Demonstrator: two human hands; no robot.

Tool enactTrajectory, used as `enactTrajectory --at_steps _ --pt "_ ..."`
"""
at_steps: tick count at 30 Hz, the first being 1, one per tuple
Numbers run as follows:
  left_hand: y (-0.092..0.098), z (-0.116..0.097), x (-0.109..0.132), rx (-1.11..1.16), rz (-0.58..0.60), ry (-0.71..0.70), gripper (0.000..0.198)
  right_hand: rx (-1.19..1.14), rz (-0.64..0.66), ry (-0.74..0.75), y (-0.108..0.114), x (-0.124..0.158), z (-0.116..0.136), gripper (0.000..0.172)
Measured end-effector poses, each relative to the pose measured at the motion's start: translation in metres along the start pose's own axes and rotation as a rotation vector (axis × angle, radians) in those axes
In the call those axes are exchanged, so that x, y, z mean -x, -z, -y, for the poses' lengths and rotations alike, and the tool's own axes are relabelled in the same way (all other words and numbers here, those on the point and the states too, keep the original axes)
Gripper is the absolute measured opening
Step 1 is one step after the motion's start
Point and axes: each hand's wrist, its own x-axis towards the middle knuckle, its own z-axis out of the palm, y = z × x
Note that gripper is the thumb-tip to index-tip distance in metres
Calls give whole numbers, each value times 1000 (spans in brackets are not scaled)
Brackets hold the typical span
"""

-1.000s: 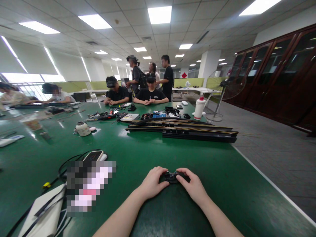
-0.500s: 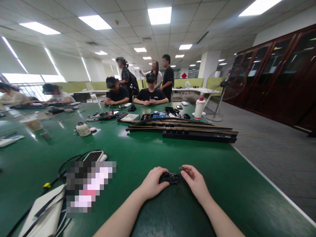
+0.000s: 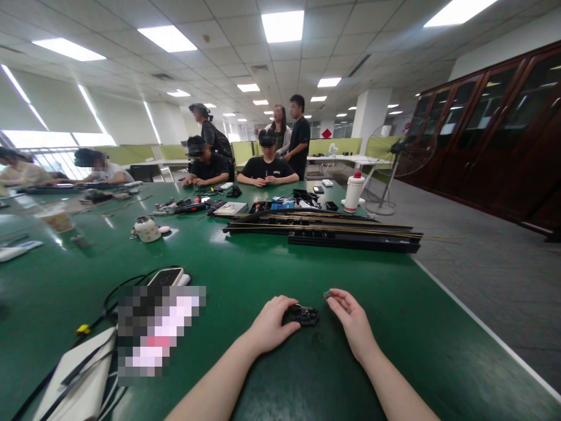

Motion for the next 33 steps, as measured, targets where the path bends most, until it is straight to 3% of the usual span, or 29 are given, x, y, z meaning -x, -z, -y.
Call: enactTrajectory --at_steps 10,33 --pt "0 -1 0 12 -5 -3 39 -140 -56 -36 5 -6 -15 43" --pt "-1 0 0 -12 -6 -9 40 -164 -56 -75 3 -4 -7 44"
